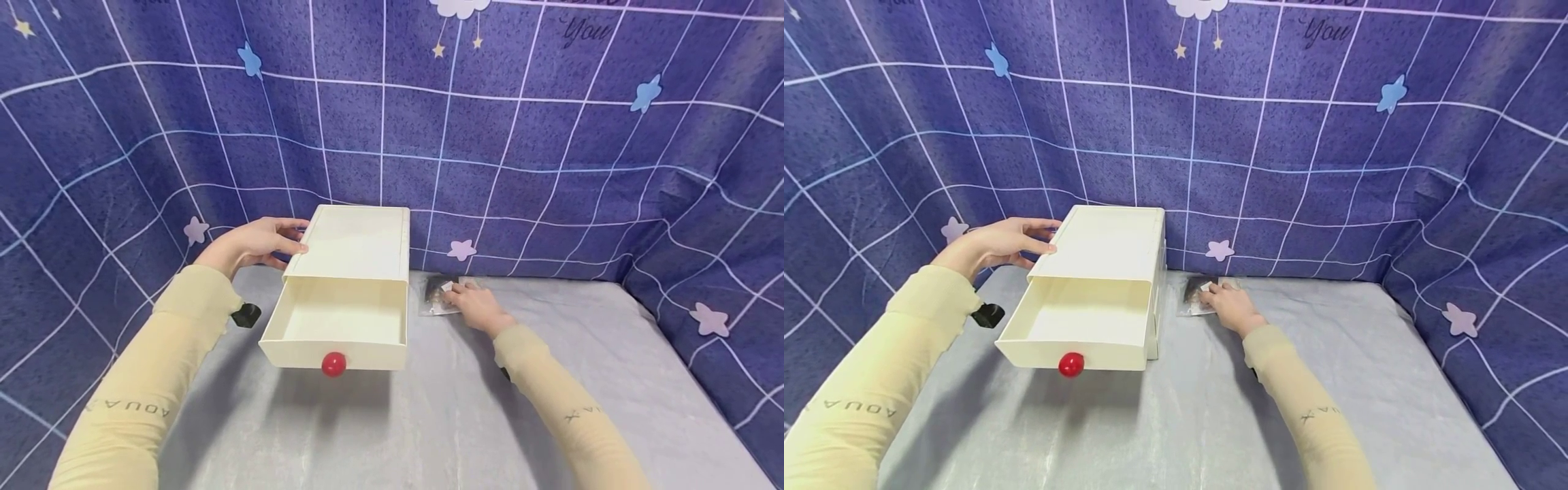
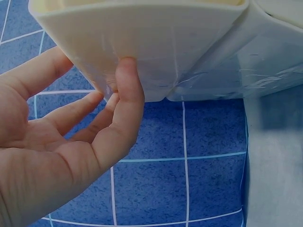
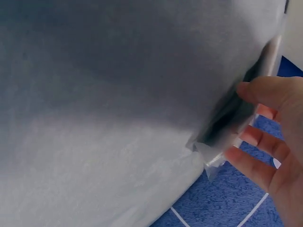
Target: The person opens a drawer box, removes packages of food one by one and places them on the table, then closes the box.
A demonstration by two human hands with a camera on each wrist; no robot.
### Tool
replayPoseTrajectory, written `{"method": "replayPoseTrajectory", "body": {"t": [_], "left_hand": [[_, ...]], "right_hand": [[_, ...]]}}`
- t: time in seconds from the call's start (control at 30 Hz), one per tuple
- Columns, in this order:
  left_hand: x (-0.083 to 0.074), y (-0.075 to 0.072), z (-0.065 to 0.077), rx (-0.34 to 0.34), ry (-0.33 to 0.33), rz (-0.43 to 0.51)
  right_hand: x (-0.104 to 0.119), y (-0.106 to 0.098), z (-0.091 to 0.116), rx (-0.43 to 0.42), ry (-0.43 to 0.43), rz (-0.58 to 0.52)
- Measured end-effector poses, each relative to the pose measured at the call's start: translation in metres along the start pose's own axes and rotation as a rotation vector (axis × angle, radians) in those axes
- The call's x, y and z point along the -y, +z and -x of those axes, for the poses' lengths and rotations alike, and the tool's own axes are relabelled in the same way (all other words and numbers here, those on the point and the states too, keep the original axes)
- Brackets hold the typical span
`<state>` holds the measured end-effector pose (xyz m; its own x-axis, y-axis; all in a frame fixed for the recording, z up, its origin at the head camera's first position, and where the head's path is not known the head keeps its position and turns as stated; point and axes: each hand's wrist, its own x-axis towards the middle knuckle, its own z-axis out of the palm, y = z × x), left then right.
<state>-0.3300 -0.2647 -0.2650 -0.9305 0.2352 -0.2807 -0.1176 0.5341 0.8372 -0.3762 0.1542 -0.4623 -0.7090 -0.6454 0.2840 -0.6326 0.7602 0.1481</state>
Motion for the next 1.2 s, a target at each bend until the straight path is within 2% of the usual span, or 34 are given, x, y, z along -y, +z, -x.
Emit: {"method": "replayPoseTrajectory", "body": {"t": [0.17,0.6,0.77,0.87,1.2], "left_hand": [[0.0,0.0,0.0,0.004,0.004,0.001],[0.001,-0.002,0.001,-0.007,0.011,0.012],[0.002,-0.002,0.0,-0.003,0.006,0.016],[0.003,-0.002,-0.001,-0.004,0.004,0.016],[0.0,-0.001,0.001,0.018,0.002,0.012]], "right_hand": [[0.001,-0.006,0.004,0.019,0.004,-0.027],[0.011,-0.039,0.001,0.2,0.112,-0.16],[0.012,-0.048,0.002,0.136,0.127,-0.226],[0.012,-0.054,0.002,0.091,0.128,-0.221],[0.016,-0.08,0.002,0.022,0.122,-0.197]]}}
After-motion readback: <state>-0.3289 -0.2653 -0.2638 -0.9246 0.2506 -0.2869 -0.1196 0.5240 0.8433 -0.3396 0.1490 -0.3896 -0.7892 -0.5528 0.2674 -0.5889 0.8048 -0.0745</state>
